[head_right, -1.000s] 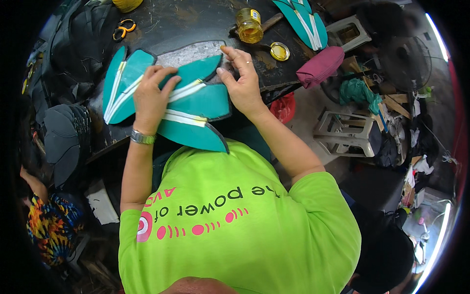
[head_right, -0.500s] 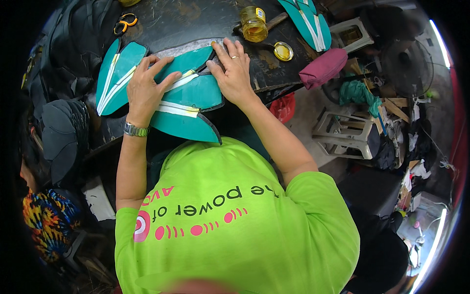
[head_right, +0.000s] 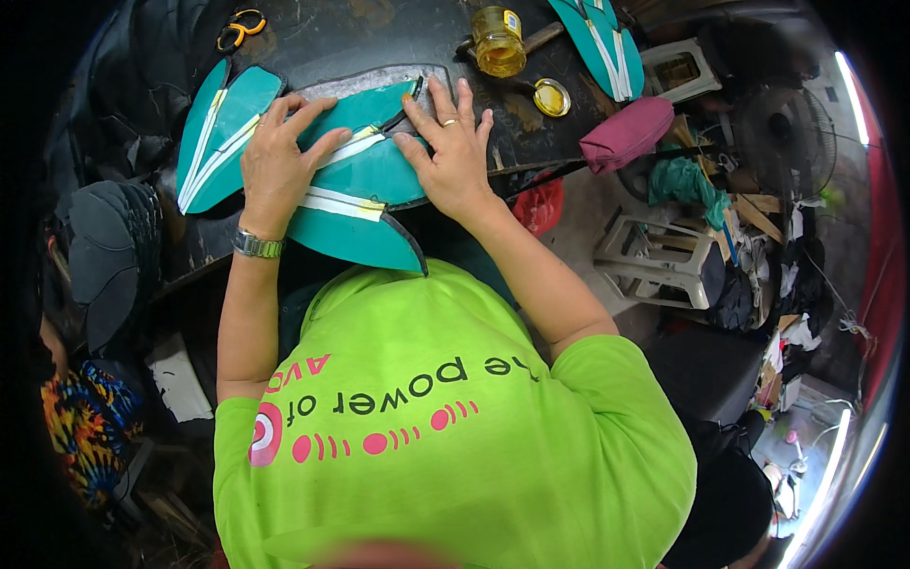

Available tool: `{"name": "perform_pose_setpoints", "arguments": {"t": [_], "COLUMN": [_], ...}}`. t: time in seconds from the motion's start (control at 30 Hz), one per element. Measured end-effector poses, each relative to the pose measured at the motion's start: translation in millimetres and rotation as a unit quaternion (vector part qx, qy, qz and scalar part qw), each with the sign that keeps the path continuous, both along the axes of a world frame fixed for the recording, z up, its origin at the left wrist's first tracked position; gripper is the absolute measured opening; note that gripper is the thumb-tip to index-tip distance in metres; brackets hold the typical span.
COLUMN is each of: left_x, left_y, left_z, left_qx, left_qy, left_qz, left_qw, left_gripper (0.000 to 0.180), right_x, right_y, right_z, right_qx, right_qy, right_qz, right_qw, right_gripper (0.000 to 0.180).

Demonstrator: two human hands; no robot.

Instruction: The person repeatedly picks up teal fabric pieces with white stripes, aligns them, and presses them together on a workbench. Later, the person handles black fabric pieces, aligning and stacking them. The person works one piece at a time, frequently resetting the position of each item.

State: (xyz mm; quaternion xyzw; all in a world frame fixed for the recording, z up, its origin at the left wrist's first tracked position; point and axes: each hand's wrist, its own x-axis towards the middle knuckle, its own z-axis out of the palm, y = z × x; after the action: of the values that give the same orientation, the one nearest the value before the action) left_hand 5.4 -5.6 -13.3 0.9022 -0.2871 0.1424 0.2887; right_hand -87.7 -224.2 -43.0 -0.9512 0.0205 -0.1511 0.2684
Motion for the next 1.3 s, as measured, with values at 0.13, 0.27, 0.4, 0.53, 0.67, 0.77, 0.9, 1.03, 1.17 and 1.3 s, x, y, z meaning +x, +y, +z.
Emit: {"name": "perform_pose_setpoints", "arguments": {"t": [0.13,0.27,0.4,0.53,0.67,0.77,0.9,1.03,1.17,1.3], "left_x": [1.5,1.4,0.7,2.8,-7.0,-40.8,-85.9,-95.9,-99.1,-105.7], "left_y": [-0.4,-0.4,-0.6,0.8,8.4,23.3,55.6,71.0,70.5,61.4], "left_z": [-1.1,-0.9,-2.0,-0.2,10.1,18.5,24.1,15.6,9.3,10.5], "left_qx": [0.001,0.003,0.004,0.0,-0.041,-0.152,-0.078,-0.064,-0.041,-0.33], "left_qy": [0.0,-0.003,-0.003,-0.071,-0.197,-0.053,0.246,0.346,0.367,0.417], "left_qz": [-0.006,-0.004,-0.001,-0.019,-0.033,-0.062,-0.086,-0.043,-0.016,-0.042], "left_qw": [1.0,1.0,1.0,0.997,0.979,0.985,0.962,0.935,0.929,0.846], "left_gripper": [0.042,0.043,0.042,0.039,0.033,0.027,0.02,0.021,0.02,0.023], "right_x": [-4.1,-3.5,-1.9,1.2,1.7,-0.7,-2.6,-1.4,-0.8,-0.9], "right_y": [4.9,5.1,6.3,8.2,10.8,11.6,13.8,17.0,14.8,10.7], "right_z": [3.1,8.7,16.0,21.7,23.0,22.1,18.9,14.0,10.7,10.0], "right_qx": [-0.079,-0.129,-0.159,-0.2,-0.233,-0.236,-0.2,-0.127,-0.169,-0.166], "right_qy": [-0.031,-0.052,-0.072,-0.126,-0.153,-0.154,-0.143,-0.152,-0.14,-0.148], "right_qz": [0.027,0.078,0.097,0.109,0.106,0.101,0.089,0.037,0.071,0.093], "right_qw": [0.996,0.987,0.98,0.966,0.954,0.954,0.965,0.979,0.973,0.97], "right_gripper": [0.053,0.05,0.043,0.041,0.035,0.031,0.032,0.034,0.034,0.031]}}
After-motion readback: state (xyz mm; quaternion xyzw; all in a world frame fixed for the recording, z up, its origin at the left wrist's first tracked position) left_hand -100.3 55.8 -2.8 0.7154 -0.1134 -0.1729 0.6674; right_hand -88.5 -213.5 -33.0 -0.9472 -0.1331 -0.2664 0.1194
